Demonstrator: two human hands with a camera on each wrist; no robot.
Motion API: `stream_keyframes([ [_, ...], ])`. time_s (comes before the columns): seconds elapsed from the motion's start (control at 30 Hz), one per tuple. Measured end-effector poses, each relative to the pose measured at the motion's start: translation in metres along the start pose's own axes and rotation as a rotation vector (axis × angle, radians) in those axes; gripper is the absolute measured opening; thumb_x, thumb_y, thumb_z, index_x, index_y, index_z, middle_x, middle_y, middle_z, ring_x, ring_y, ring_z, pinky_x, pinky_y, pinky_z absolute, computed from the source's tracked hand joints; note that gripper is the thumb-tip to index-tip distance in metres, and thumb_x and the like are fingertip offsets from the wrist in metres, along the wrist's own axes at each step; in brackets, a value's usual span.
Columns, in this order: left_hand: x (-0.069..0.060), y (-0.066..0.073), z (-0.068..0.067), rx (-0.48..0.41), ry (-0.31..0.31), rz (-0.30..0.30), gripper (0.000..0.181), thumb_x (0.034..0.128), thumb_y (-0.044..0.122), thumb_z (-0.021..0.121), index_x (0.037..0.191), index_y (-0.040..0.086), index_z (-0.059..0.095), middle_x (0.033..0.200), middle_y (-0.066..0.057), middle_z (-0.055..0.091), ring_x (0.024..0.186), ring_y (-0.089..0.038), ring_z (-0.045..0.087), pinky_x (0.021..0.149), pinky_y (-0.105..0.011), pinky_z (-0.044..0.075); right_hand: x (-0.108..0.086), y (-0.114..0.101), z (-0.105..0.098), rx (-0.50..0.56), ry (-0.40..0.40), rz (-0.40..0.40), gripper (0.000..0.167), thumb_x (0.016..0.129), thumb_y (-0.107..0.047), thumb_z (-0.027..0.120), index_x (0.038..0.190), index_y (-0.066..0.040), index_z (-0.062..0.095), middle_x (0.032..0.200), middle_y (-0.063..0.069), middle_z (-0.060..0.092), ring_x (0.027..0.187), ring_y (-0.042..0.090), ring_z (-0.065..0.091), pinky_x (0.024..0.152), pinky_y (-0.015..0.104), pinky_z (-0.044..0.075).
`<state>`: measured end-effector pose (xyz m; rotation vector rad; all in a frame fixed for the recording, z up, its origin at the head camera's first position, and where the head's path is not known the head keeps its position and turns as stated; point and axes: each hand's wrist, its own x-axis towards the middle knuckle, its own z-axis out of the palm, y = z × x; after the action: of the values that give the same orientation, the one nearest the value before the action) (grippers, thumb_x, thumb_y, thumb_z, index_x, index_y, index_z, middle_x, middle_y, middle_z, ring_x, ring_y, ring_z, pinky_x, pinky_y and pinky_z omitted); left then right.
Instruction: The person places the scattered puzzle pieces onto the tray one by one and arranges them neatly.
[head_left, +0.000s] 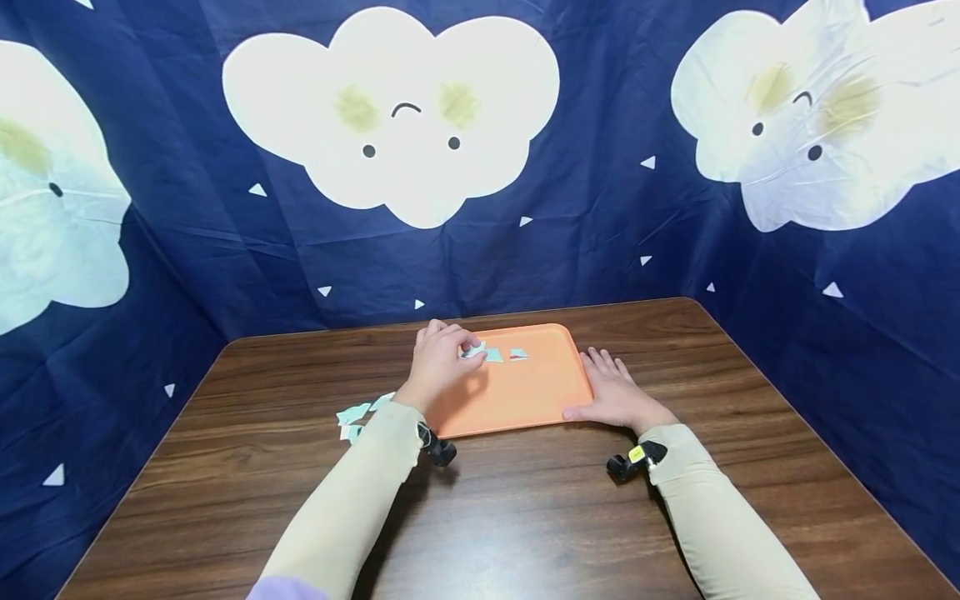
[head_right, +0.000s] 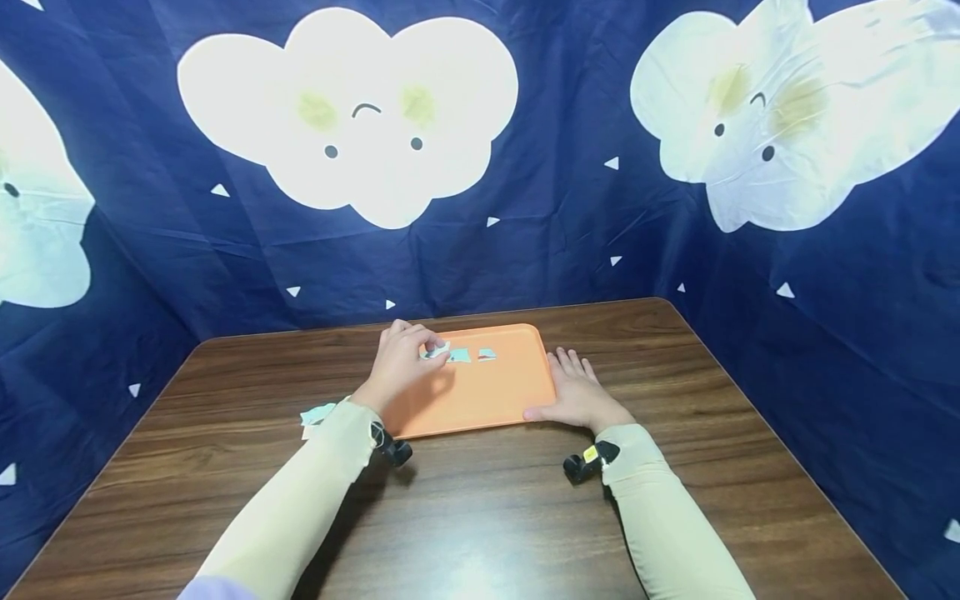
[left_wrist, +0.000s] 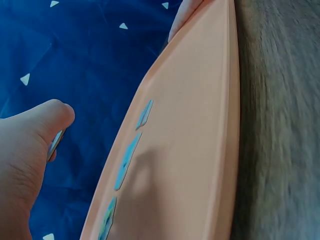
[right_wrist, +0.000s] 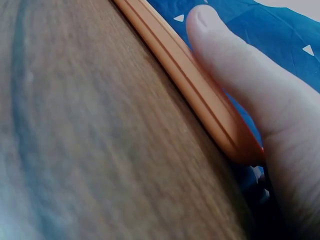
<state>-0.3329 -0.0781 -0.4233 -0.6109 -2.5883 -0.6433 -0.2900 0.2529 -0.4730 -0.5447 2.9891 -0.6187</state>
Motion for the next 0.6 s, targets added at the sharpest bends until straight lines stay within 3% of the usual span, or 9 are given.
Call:
stream_keyframes([
  [0.27,0.016,0.013,0.013,0.023,-0.020,0.057,0.017,0.0854,0.036,0.076,0.092,0.020,0.075,0.081,0.010,0.060,0.091,-0.018,0.044,0.092,-0.043,0.033,-0.001,0.000,-0.002,-0.018,-0.013,-0.029,0.131,0.071,-0.076,0.071,0.158,0.006,0.016,0.164,0.029,0.012,0.153,0.044,0.008,0.120,0.060,0.006],
  [0.6,0.032,0.033,0.032,-0.001,-0.045,0.052,0.020,0.0871,0.039,0.077,0.094,0.021,0.074,0.084,0.009,0.063,0.093,-0.018,0.042,0.089,-0.041,0.031,-0.001,-0.001,-0.002,-0.021,-0.006,-0.037,0.130,0.071,-0.075,0.071,0.157,0.007,0.017,0.164,0.030,0.013,0.153,0.044,0.009,0.120,0.060,0.007],
])
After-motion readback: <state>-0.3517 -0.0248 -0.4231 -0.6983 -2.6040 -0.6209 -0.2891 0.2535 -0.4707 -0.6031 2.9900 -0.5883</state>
